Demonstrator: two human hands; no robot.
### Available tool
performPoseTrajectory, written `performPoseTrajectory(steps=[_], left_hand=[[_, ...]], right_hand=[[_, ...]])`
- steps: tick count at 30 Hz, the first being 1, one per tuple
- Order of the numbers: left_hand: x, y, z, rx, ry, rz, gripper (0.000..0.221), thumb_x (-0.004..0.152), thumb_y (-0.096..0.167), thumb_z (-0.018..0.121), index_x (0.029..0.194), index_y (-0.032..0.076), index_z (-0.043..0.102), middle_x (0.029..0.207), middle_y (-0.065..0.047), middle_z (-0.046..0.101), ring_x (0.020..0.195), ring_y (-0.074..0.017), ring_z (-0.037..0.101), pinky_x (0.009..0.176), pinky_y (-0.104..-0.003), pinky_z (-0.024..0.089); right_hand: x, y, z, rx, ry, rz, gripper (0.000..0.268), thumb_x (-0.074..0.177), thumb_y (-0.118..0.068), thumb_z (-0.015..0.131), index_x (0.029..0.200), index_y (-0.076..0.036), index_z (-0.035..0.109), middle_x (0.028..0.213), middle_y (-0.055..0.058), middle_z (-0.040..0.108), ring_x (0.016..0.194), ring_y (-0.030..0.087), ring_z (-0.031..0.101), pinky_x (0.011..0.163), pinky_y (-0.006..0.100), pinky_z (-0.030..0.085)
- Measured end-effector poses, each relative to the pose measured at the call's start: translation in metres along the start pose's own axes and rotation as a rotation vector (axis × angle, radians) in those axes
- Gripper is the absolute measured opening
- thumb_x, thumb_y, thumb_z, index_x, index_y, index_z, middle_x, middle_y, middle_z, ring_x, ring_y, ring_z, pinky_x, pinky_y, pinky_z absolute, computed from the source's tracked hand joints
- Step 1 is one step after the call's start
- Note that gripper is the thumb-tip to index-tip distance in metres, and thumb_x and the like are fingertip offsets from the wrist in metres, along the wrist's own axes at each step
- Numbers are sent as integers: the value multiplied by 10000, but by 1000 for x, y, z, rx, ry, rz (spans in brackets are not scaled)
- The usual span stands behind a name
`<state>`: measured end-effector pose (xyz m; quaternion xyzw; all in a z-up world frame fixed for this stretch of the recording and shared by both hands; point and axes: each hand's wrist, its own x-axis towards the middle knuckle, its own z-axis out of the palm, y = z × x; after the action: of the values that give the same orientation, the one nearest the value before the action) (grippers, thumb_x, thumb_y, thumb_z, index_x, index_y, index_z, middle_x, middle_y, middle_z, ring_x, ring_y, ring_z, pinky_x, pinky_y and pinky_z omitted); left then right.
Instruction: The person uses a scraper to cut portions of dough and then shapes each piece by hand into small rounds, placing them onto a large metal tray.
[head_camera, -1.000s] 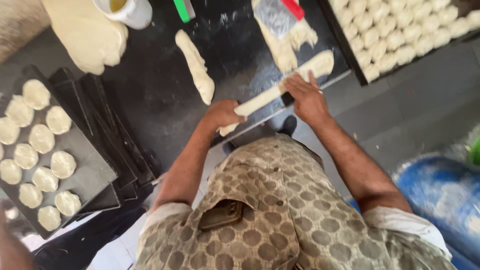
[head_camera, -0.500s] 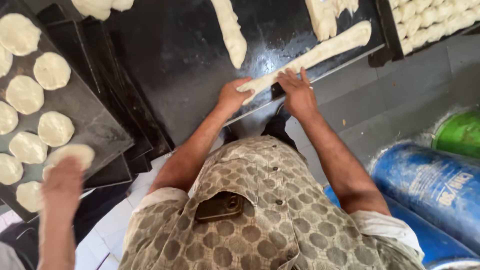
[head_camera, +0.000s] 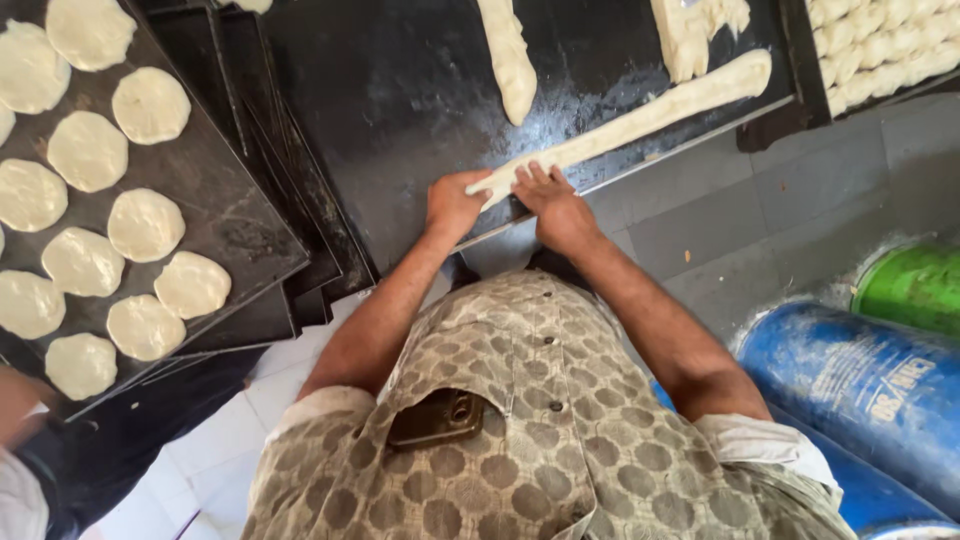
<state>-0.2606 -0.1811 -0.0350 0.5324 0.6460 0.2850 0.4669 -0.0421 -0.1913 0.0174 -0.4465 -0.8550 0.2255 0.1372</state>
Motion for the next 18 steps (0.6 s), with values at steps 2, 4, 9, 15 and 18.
performPoseTrajectory(steps=[2,4,9,15,18], left_hand=[[-4,1,-11,90,58,55,335,800,162,812,1135,162,786,1050,-167,755,951,-300,747,877,-363,572],[-14,-2,-20,148,96,65,333,795,149,814,1127,162,794,1049,-181,742,950,-337,726,888,-383,566],[-31,-7,-38,207,169,89,315,805,145,815,1119,162,802,1040,-184,734,937,-358,711,867,-400,553],[-66,7,-59,116,396,71,288,830,54,760,1116,79,782,1005,-123,742,859,-246,742,800,-321,591],[-97,27,-72,59,583,0,266,873,88,779,1126,17,742,1072,-131,723,915,-202,737,783,-299,607]], right_hand=[[10,-5,-5,-15,-62,-30,610,770,104,536,1361,-21,623,1400,182,617,1390,331,519,1238,530,300],[17,-15,-1,97,-90,-120,658,773,111,531,1416,-17,586,1467,195,571,1418,324,496,1239,512,297],[35,-19,10,176,-237,-287,691,754,101,559,1434,-20,552,1540,188,508,1475,330,424,1245,470,261],[66,-18,6,282,-442,-370,649,737,28,639,1378,-70,610,1464,173,572,1373,329,503,1161,420,352],[82,4,-28,634,-441,0,431,905,-82,659,1334,-124,667,1248,122,713,1152,267,688,1020,380,522]])
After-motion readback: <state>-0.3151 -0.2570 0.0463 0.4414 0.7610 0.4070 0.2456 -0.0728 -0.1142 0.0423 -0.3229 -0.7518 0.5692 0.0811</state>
